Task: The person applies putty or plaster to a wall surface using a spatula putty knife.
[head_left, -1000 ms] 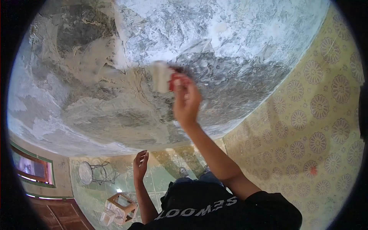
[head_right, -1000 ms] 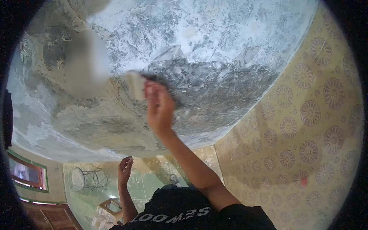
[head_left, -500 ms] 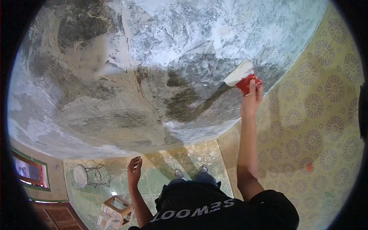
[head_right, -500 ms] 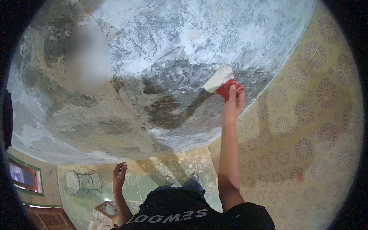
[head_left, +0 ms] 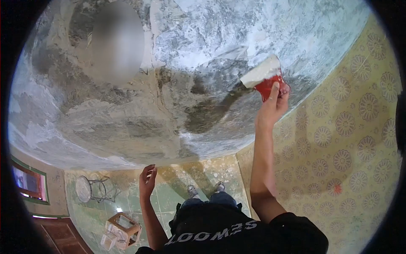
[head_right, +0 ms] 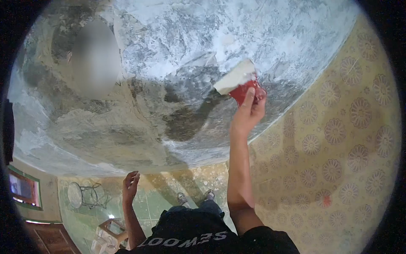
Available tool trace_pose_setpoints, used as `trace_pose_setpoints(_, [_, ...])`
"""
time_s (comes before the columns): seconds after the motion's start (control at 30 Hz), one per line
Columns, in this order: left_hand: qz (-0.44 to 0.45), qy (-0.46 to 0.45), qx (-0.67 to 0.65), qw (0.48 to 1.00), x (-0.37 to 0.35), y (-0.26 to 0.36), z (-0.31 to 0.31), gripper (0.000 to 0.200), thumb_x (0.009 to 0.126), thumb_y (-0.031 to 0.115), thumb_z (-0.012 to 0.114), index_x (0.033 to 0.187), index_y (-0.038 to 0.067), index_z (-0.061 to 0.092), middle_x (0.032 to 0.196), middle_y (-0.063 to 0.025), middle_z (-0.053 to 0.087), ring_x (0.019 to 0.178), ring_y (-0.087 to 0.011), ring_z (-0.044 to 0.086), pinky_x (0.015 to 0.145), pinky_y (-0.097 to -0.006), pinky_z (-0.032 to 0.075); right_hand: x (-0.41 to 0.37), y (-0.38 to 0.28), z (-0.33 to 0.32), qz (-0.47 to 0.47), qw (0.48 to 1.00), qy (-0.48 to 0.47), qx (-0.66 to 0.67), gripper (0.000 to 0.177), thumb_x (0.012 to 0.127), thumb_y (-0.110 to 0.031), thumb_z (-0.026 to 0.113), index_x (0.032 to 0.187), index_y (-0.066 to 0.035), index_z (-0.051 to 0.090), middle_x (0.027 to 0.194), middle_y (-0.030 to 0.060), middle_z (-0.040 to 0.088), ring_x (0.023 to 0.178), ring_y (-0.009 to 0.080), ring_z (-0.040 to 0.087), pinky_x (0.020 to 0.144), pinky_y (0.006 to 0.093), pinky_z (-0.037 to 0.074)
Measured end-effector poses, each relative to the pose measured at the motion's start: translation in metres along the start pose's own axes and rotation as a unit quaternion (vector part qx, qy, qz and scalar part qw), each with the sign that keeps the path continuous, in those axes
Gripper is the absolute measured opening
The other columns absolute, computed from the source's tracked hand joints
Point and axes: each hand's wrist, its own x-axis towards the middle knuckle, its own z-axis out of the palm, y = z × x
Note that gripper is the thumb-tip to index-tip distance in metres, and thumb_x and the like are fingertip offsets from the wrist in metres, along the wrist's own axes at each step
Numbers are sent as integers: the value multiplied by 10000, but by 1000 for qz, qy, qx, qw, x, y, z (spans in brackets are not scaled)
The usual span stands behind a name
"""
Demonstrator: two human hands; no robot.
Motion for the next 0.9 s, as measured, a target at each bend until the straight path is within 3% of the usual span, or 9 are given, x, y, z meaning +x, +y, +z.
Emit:
trace_pose_setpoints(0.17, [33,3,8,999,0,-1,-1,380,977,346,648,1215,50,649,1069,-84,701,979,-188,663,792,-338,504,-36,-32,75,-1,989,-148,-28,263,1020,-240,595,1145,-12,633,1004,47,683,873,97,608,770,284,516])
trace_pose_setpoints(0.23, [18,13,1,1000,-2,-3,-2,357,977,342,650,1194,59,661,1078,-74,703,982,-182,657,779,-331,499,-63,-53,106,34,964,-220,-144,295,1002,-298,621,1092,-20,661,913,66,694,843,104,624,735,280,509])
trace_pose_setpoints(0.3, [5,25,-16,1000,-3,-10,-2,338,976,339,654,1176,67,674,1089,-72,704,979,-178,651,781,-330,496,-88,-40,119,-82,944,-287,-139,300,996,-301,631,1052,-8,661,881,75,685,843,114,629,734,285,509])
trace_pose_setpoints(0.4, [-5,33,-10,999,-8,-21,-6,351,973,350,656,1184,70,675,1089,-77,703,980,-180,652,797,-339,497,-93,-35,101,28,954,-297,-32,288,998,-296,631,1048,-14,656,905,59,679,852,103,623,730,284,512])
trace_pose_setpoints(0.5, [-13,36,-15,999,-12,-32,-10,359,968,360,659,1194,81,675,1093,-65,704,980,-183,654,808,-346,497,-80,-6,37,128,969,-212,9,309,1012,-326,601,1099,-38,667,1001,48,680,906,109,615,795,267,499])
trace_pose_setpoints(0.53, [-19,37,-16,999,-15,-34,-11,358,967,360,659,1195,85,675,1094,-61,705,979,-185,654,808,-347,496,-74,3,9,139,976,-170,-2,248,1016,-261,605,1130,-47,655,1005,26,671,911,85,599,818,261,498])
trace_pose_setpoints(0.67, [-32,26,1,999,-13,-31,-17,353,973,368,650,1192,92,668,1094,-52,702,991,-184,648,803,-343,493,-47,39,-70,147,985,-83,-33,216,1013,-216,614,1138,-41,638,1068,40,666,925,93,606,826,268,503])
trace_pose_setpoints(0.8, [-8,28,-10,1000,-6,-29,-17,340,979,359,645,1197,99,663,1117,-54,694,1011,-179,640,802,-338,494,-57,54,-63,116,992,-42,-12,220,1020,-226,606,1118,-31,627,1059,45,662,932,100,600,822,273,492])
trace_pose_setpoints(0.9, [-12,32,-13,999,-3,-23,-17,345,981,354,643,1197,86,663,1117,-53,695,1011,-181,642,807,-330,492,-89,50,-22,99,989,-92,-54,207,1018,-227,607,1060,-28,646,996,38,671,864,103,602,787,278,488])
